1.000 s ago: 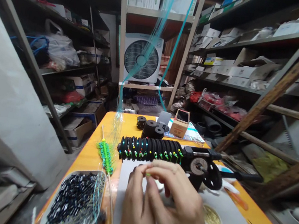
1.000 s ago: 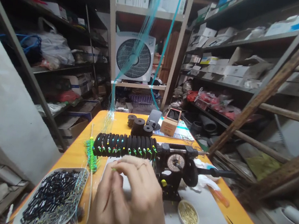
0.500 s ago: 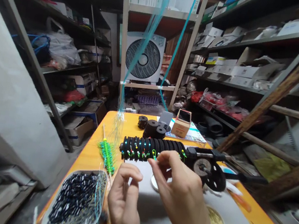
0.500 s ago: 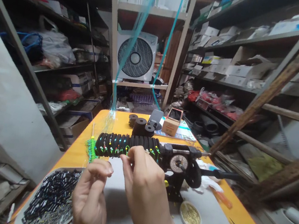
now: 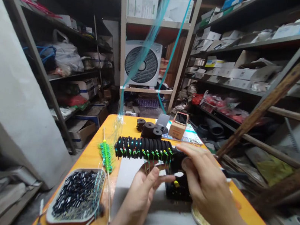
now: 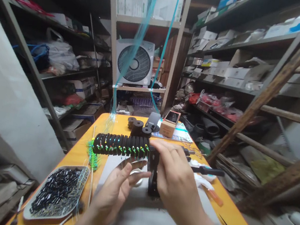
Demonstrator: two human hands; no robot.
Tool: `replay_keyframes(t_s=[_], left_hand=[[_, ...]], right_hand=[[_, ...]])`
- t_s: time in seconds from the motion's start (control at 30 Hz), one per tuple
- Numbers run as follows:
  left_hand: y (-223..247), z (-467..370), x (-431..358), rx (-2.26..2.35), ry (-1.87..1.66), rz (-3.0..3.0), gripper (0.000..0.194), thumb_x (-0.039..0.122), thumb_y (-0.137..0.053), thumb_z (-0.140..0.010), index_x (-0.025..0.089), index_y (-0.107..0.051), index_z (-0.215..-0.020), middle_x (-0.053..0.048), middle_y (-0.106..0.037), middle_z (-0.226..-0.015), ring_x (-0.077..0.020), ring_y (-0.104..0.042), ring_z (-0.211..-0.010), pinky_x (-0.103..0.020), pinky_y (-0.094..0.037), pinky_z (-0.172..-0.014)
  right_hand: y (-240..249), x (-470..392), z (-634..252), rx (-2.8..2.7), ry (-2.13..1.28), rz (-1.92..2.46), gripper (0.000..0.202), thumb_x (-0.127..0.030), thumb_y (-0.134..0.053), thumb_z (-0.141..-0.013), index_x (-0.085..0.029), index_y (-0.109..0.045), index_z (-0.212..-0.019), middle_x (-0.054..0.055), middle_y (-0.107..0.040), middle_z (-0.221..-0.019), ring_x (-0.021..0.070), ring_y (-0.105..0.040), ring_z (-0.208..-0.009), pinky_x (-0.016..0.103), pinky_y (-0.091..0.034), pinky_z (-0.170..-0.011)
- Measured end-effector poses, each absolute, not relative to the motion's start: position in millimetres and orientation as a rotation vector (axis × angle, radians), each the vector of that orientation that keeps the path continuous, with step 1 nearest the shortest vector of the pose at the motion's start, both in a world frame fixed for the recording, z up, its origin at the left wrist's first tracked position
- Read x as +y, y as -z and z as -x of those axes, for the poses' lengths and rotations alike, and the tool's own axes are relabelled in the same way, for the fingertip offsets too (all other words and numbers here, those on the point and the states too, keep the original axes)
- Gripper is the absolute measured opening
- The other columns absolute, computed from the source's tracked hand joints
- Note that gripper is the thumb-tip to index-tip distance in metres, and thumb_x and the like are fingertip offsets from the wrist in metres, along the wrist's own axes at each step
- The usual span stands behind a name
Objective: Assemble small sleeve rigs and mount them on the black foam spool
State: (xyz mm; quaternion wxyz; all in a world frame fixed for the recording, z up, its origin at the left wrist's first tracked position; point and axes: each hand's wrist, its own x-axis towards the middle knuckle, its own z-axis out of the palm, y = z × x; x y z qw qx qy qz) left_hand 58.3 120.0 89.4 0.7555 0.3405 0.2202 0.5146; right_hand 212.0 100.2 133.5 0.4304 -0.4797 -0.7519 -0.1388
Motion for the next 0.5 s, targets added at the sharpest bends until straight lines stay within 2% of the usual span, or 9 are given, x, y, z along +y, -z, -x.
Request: replay_keyframes(t_s=[0.07, 0.1, 0.17, 0.2, 0.23, 0.3, 0.4, 0.5], left_hand=[[-93, -65, 117, 0.486, -1.075, -0.712, 0.038, 0.042, -0.074, -0.080, 0.015, -0.063, -0.104, -0.006, -0.070, -0.101, -0.0122, -0.068, -0.070, -0.029, -0.051, -0.078], [-93, -69, 115, 0.488, -1.045, -0.700, 0.039, 0.044, -0.075, -0.078, 0.014, -0.063, -0.101, -0.002, -0.068, -0.086, -0.0065, -0.060, -0.055, -0.023, -0.050, -0.064], [-92, -74, 111, 0.489, -0.984, -0.678, 0.042, 0.047, -0.076, -0.076, 0.013, -0.062, -0.095, 0.009, -0.050, -0.055, -0.0005, -0.031, -0.036, -0.014, -0.031, -0.039], [-91, -76, 108, 0.488, -0.968, -0.670, 0.043, 0.050, -0.075, -0.075, 0.013, -0.061, -0.091, 0.013, -0.036, -0.047, -0.0005, -0.018, -0.034, -0.012, -0.020, -0.033], [-88, -78, 104, 0.487, -0.965, -0.664, 0.043, 0.053, -0.075, -0.074, 0.015, -0.060, -0.086, 0.016, -0.026, -0.044, -0.0011, -0.009, -0.034, -0.013, -0.012, -0.032], [-83, -80, 95, 0.484, -1.001, -0.657, 0.046, 0.060, -0.073, -0.072, 0.019, -0.053, -0.075, 0.017, -0.018, -0.041, -0.0017, -0.003, -0.033, -0.014, -0.008, -0.030], [-72, -82, 76, 0.483, -1.037, -0.671, 0.052, 0.067, -0.071, -0.068, 0.021, -0.045, -0.066, 0.016, -0.017, -0.039, -0.0014, -0.005, -0.032, -0.015, -0.011, -0.031], [-62, -88, 60, 0.518, -0.988, -0.813, 0.056, 0.074, -0.063, -0.070, 0.020, -0.047, -0.064, 0.014, -0.022, -0.038, -0.0025, -0.013, -0.033, -0.017, -0.015, -0.035]], right_hand=[[-142, 115, -219, -2.015, 0.304, 1.177, 0.043, -0.001, -0.033, -0.093, -0.014, -0.051, -0.129, 0.013, -0.058, -0.130, 0.0233, -0.048, -0.125, 0.043, -0.041, -0.106], [-143, 122, -221, -2.074, 0.275, 1.167, 0.046, 0.000, -0.032, -0.091, -0.012, -0.050, -0.131, 0.014, -0.056, -0.132, 0.0234, -0.046, -0.127, 0.044, -0.040, -0.108], [-145, 132, -223, -2.153, 0.231, 1.147, 0.050, 0.002, -0.031, -0.087, -0.011, -0.051, -0.131, 0.015, -0.056, -0.133, 0.0228, -0.047, -0.127, 0.044, -0.042, -0.109], [-145, 135, -223, -2.179, 0.217, 1.140, 0.051, 0.003, -0.032, -0.086, -0.010, -0.051, -0.131, 0.014, -0.057, -0.132, 0.0223, -0.049, -0.126, 0.043, -0.043, -0.108], [-145, 136, -224, -2.197, 0.206, 1.134, 0.052, 0.003, -0.033, -0.085, -0.010, -0.052, -0.131, 0.014, -0.058, -0.132, 0.0218, -0.051, -0.125, 0.041, -0.045, -0.108], [-145, 137, -226, -2.230, 0.187, 1.124, 0.053, 0.002, -0.037, -0.082, -0.011, -0.053, -0.131, 0.014, -0.057, -0.133, 0.0216, -0.051, -0.125, 0.040, -0.045, -0.108], [-146, 137, -231, -2.276, 0.177, 1.101, 0.057, 0.000, -0.045, -0.078, -0.011, -0.051, -0.134, 0.014, -0.055, -0.137, 0.0243, -0.047, -0.129, 0.043, -0.042, -0.111], [-143, 137, -233, -2.313, 0.185, 1.080, 0.065, 0.001, -0.047, -0.076, -0.010, -0.045, -0.140, 0.015, -0.052, -0.140, 0.0271, -0.046, -0.131, 0.046, -0.042, -0.111]])
